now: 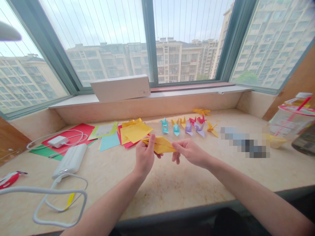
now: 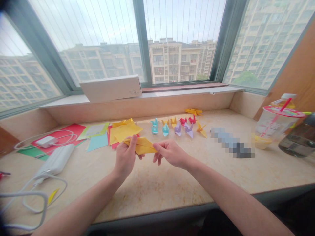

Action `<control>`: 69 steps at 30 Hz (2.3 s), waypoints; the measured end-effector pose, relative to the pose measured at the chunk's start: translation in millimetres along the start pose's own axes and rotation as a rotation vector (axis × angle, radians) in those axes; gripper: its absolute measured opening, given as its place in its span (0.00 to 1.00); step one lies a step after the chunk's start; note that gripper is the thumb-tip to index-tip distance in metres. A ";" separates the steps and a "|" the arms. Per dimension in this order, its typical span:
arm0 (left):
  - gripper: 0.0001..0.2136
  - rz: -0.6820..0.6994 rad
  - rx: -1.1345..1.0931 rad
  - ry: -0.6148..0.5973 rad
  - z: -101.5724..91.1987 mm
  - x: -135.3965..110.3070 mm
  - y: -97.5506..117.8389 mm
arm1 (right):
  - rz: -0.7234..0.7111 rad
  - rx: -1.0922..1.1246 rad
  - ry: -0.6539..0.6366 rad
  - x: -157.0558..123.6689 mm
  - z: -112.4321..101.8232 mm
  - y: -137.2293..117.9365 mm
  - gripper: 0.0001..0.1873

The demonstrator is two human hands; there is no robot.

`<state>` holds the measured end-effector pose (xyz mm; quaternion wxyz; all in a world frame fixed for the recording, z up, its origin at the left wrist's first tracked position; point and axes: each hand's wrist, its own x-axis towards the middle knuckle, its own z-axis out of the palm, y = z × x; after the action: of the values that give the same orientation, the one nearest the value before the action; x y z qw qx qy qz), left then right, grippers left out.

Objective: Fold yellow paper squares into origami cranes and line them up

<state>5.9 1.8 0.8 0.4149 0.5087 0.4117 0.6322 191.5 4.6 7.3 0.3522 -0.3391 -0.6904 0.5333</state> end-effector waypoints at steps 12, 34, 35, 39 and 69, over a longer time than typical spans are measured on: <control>0.20 -0.142 -0.125 -0.146 0.3 1.3 -2.4 | -0.031 0.005 0.119 3.5 -0.6 2.4 0.25; 0.17 -0.153 -0.260 -0.100 2.9 -3.4 1.3 | -0.269 -0.149 0.499 3.4 -0.2 14.2 0.10; 0.17 -0.156 -0.261 -0.103 2.8 -4.0 1.6 | -0.279 -0.179 0.503 2.8 0.0 14.3 0.10; 0.17 -0.165 -0.238 -0.076 3.1 -4.3 2.6 | -0.309 -0.256 0.495 1.6 0.7 13.9 0.11; 0.19 -0.170 -0.254 -0.112 3.8 -5.4 2.7 | -0.232 0.033 0.345 5.2 -3.7 17.3 0.17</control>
<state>10.1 -3.8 2.3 0.5501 0.4501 0.3462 0.6123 193.5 14.3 -8.2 0.5297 -0.3378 -0.6454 0.4344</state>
